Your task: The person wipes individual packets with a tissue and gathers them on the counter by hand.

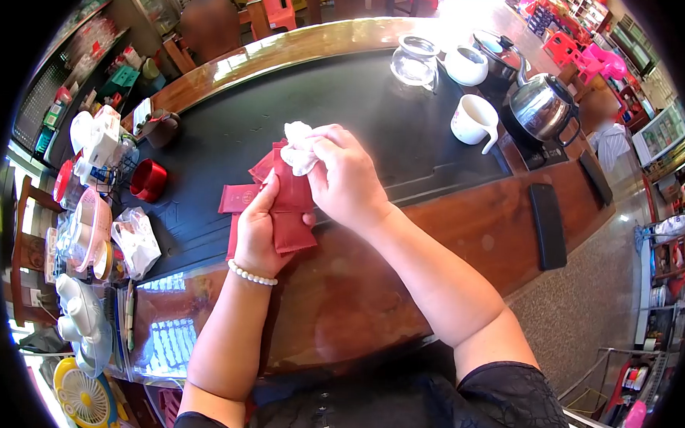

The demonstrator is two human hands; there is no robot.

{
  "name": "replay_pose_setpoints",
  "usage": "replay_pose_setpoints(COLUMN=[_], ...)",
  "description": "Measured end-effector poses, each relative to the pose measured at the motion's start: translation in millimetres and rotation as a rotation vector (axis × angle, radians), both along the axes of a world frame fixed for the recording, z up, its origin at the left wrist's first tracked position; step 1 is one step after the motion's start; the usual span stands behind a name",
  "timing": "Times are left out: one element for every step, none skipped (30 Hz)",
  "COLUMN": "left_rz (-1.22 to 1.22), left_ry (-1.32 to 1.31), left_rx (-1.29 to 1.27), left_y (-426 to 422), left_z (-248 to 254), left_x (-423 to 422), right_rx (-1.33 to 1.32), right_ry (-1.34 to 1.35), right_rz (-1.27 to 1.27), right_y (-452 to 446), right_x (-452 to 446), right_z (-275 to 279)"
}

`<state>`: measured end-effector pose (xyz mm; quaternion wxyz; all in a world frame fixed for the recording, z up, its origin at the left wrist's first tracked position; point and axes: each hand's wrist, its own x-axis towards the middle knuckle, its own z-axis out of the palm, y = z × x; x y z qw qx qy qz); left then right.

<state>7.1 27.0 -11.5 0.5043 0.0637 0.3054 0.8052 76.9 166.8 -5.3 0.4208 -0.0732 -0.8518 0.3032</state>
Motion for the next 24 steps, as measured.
replay_pose_setpoints(left_rz=[0.004, 0.010, 0.016, 0.006, 0.020, 0.033, 0.047, 0.058, 0.032, 0.005, -0.023, 0.047, 0.035, 0.022, 0.009, 0.118, 0.143, 0.136, 0.128, 0.123, 0.124, 0.123, 0.123, 0.135], left_ry=[-0.035, -0.071, -0.106, -0.131, -0.130, -0.130, -0.129, -0.098, -0.121, -0.145, -0.168, -0.198, -0.194, -0.191, -0.187, -0.207, -0.181, -0.203, -0.225, -0.220, -0.214, -0.208, -0.202, -0.202], left_rx=[0.017, 0.034, 0.052, 0.095, 0.101, 0.108, 0.116, 0.147, 0.177, 0.207, 0.236, 0.153, 0.184, 0.214, 0.245, 0.130, 0.138, 0.185, 0.232, 0.269, 0.269, 0.268, 0.268, 0.260], left_y=[0, 0, 0, -2, -2, 0, 1, 0, -1, -3, -4, -3, -4, -4, -4, -6, -7, -10, -12, -13, -13, -13, -12, -12], left_z=[1, 3, 4, 0, 1, 2, 3, -7, -13, -18, -22, -13, -16, -22, -25, -14, -5, -5, -3, -1, 0, 0, 0, 0], left_x=[-1, -2, -3, -5, -5, -5, -5, -11, -16, -20, -23, -18, -19, -22, -24, -22, -21, -23, -24, -23, -22, -22, -21, -21], right_rx=[0.006, 0.013, 0.020, -0.006, 0.027, 0.061, 0.095, 0.088, 0.046, 0.002, -0.042, -0.040, -0.140, -0.239, -0.337, -0.260, -0.421, -0.381, -0.340, -0.314, -0.190, -0.067, 0.057, 0.139], right_ry=[-0.008, -0.016, -0.024, 0.006, -0.020, -0.046, -0.072, -0.050, -0.105, -0.160, -0.215, -0.204, -0.171, -0.138, -0.105, -0.077, -0.135, -0.077, -0.020, -0.079, -0.070, -0.061, -0.052, -0.195], right_rz=[0.030, 0.061, 0.094, 0.099, 0.142, 0.185, 0.227, 0.279, 0.311, 0.342, 0.373, 0.401, 0.368, 0.334, 0.299, 0.164, 0.029, -0.017, -0.062, -0.005, 0.025, 0.054, 0.084, 0.087], right_y=[0, -1, -3, -8, -10, -10, -11, -13, -16, -20, -21, -19, -18, -16, -13, -3, 1, 7, 13, 18, 18, 16, 15, 8], right_x=[1, 1, 2, 2, 3, 6, 7, 6, 8, 10, 11, 11, 10, 9, 8, 3, 2, -2, -5, -5, -7, -11, -14, -12], right_z=[0, 1, 2, 5, 8, 10, 11, 11, 11, 12, 12, 12, 12, 11, 9, 1, -5, -10, -13, -16, -20, -24, -27, -27])
